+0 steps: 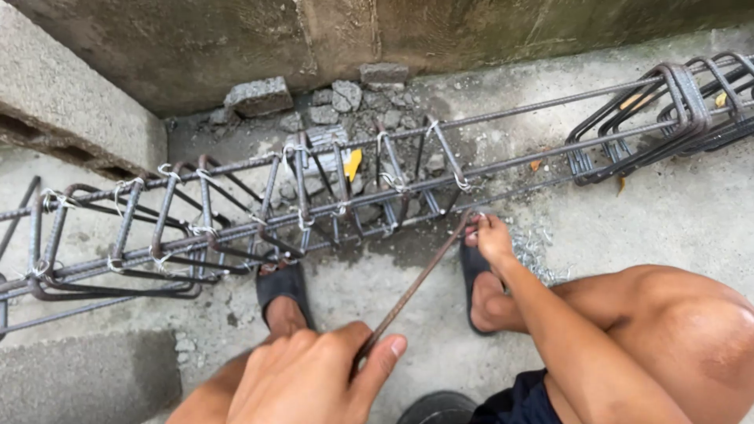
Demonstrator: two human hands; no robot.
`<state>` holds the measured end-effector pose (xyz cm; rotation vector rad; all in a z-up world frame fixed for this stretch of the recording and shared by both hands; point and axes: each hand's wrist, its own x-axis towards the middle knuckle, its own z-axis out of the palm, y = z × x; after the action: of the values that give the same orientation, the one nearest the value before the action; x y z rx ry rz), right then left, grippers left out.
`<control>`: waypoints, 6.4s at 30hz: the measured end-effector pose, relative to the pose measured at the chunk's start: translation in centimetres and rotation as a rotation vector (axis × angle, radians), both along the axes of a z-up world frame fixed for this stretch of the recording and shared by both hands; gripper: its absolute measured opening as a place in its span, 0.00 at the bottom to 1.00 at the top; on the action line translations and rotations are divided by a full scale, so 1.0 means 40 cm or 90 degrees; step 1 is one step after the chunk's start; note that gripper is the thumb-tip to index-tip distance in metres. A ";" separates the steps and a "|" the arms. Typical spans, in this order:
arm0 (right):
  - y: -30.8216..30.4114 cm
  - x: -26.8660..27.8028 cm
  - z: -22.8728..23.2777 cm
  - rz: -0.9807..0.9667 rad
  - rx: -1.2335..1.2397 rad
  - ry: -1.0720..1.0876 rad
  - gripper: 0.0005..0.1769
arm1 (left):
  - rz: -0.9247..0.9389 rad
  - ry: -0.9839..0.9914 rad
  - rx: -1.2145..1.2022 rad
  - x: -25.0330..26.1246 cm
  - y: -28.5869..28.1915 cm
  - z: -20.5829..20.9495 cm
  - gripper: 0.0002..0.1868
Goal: Tying steel rebar intersections with wire using a manual hook tool.
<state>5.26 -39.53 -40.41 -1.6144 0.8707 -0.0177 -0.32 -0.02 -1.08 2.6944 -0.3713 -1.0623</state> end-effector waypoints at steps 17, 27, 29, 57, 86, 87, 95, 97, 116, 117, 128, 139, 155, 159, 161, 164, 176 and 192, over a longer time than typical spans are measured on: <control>0.006 0.163 -0.153 0.281 -0.547 0.005 0.19 | -0.035 -0.011 0.061 -0.052 -0.045 -0.176 0.28; 0.016 0.139 -0.230 0.324 -0.407 0.017 0.18 | -0.071 -0.060 0.024 -0.063 -0.072 -0.201 0.27; 0.032 0.136 -0.219 0.302 -0.340 0.013 0.21 | -0.076 -0.084 0.027 -0.063 -0.078 -0.201 0.27; 0.093 0.115 -0.254 -0.136 0.137 -0.154 0.14 | 0.182 0.099 -0.124 -0.028 -0.214 -0.292 0.16; 0.133 0.106 -0.211 -0.190 0.155 -0.115 0.11 | 0.181 0.163 -0.143 0.014 -0.343 -0.401 0.21; 0.135 0.110 -0.205 -0.206 0.154 -0.110 0.11 | 0.180 0.157 -0.144 0.013 -0.344 -0.403 0.20; 0.149 0.123 -0.151 -0.215 0.066 -0.052 0.08 | 0.181 0.149 -0.143 0.006 -0.341 -0.405 0.20; 0.154 0.131 -0.169 -0.227 0.002 -0.077 0.06 | 0.190 0.146 -0.130 0.009 -0.341 -0.401 0.20; 0.104 0.103 -0.377 -0.062 -0.143 -0.226 0.15 | 0.191 0.137 -0.148 0.013 -0.343 -0.389 0.20; 0.111 0.092 -0.358 -0.042 -0.148 -0.219 0.17 | 0.189 0.137 -0.151 0.015 -0.343 -0.387 0.20; 0.192 0.044 -0.182 0.136 -0.250 0.035 0.24 | 0.169 0.137 -0.132 0.022 -0.345 -0.398 0.20; 0.171 0.100 -0.319 -0.064 0.109 -0.025 0.17 | 0.181 0.234 -0.101 0.062 -0.315 -0.368 0.31; 0.125 0.086 -0.279 -0.043 0.235 -0.028 0.12 | 0.390 0.148 -0.184 -0.097 -0.329 -0.633 0.24; 0.137 0.094 -0.271 -0.080 0.252 -0.012 0.10 | 0.458 0.091 -0.267 -0.139 -0.335 -0.623 0.22; 0.139 0.095 -0.270 -0.080 0.254 -0.016 0.11 | 0.489 0.105 -0.286 -0.137 -0.309 -0.902 0.22; 0.153 0.092 -0.253 -0.089 0.255 -0.012 0.10 | 0.221 -0.416 0.368 -0.136 -0.259 -1.195 0.23; 0.130 0.073 -0.249 -0.030 0.188 0.005 0.07 | 0.629 0.209 -0.552 -0.189 -0.311 -0.783 0.20; 0.192 0.000 -0.218 -0.064 -0.017 0.041 0.16 | 0.467 0.157 -0.465 -0.147 -0.295 -0.605 0.26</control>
<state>5.24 -31.86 -49.12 -1.6015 1.0044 -0.0489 -6.22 -11.82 -25.28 1.7788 0.2337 -0.7959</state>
